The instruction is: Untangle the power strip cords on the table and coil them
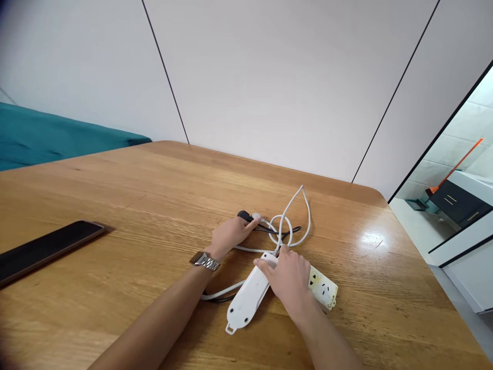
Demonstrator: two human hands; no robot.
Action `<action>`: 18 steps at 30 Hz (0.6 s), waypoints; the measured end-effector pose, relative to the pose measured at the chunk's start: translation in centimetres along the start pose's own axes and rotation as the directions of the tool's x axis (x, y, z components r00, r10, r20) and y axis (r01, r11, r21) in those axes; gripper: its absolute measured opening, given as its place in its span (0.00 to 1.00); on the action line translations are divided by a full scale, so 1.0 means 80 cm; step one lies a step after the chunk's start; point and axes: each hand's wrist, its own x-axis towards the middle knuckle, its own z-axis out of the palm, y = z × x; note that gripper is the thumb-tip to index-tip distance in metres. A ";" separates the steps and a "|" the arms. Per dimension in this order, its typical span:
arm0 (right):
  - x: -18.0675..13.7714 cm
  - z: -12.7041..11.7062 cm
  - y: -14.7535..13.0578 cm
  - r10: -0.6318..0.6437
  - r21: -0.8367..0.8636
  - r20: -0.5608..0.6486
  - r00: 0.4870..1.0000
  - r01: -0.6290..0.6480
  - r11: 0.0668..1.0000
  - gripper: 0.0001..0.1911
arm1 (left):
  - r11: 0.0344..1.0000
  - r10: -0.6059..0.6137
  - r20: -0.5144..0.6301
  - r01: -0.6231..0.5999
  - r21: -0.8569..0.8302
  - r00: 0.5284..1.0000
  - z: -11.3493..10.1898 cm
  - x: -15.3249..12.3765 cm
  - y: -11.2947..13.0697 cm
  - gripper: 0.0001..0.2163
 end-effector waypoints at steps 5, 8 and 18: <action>-0.004 -0.001 0.060 -0.078 0.204 -0.137 0.987 0.106 0.973 0.23 | 0.898 0.439 -0.146 -0.439 0.034 0.886 -0.016 -0.086 0.011 0.24; -0.007 -0.002 0.115 -0.038 0.348 -0.243 0.969 0.124 0.929 0.23 | 0.561 0.828 -0.028 -0.825 0.070 0.561 0.015 -0.140 0.026 0.37; -0.009 0.009 0.232 0.311 0.604 -0.293 0.904 -0.078 0.793 0.28 | 0.232 0.950 0.159 -0.947 0.223 0.270 0.075 -0.094 0.055 0.23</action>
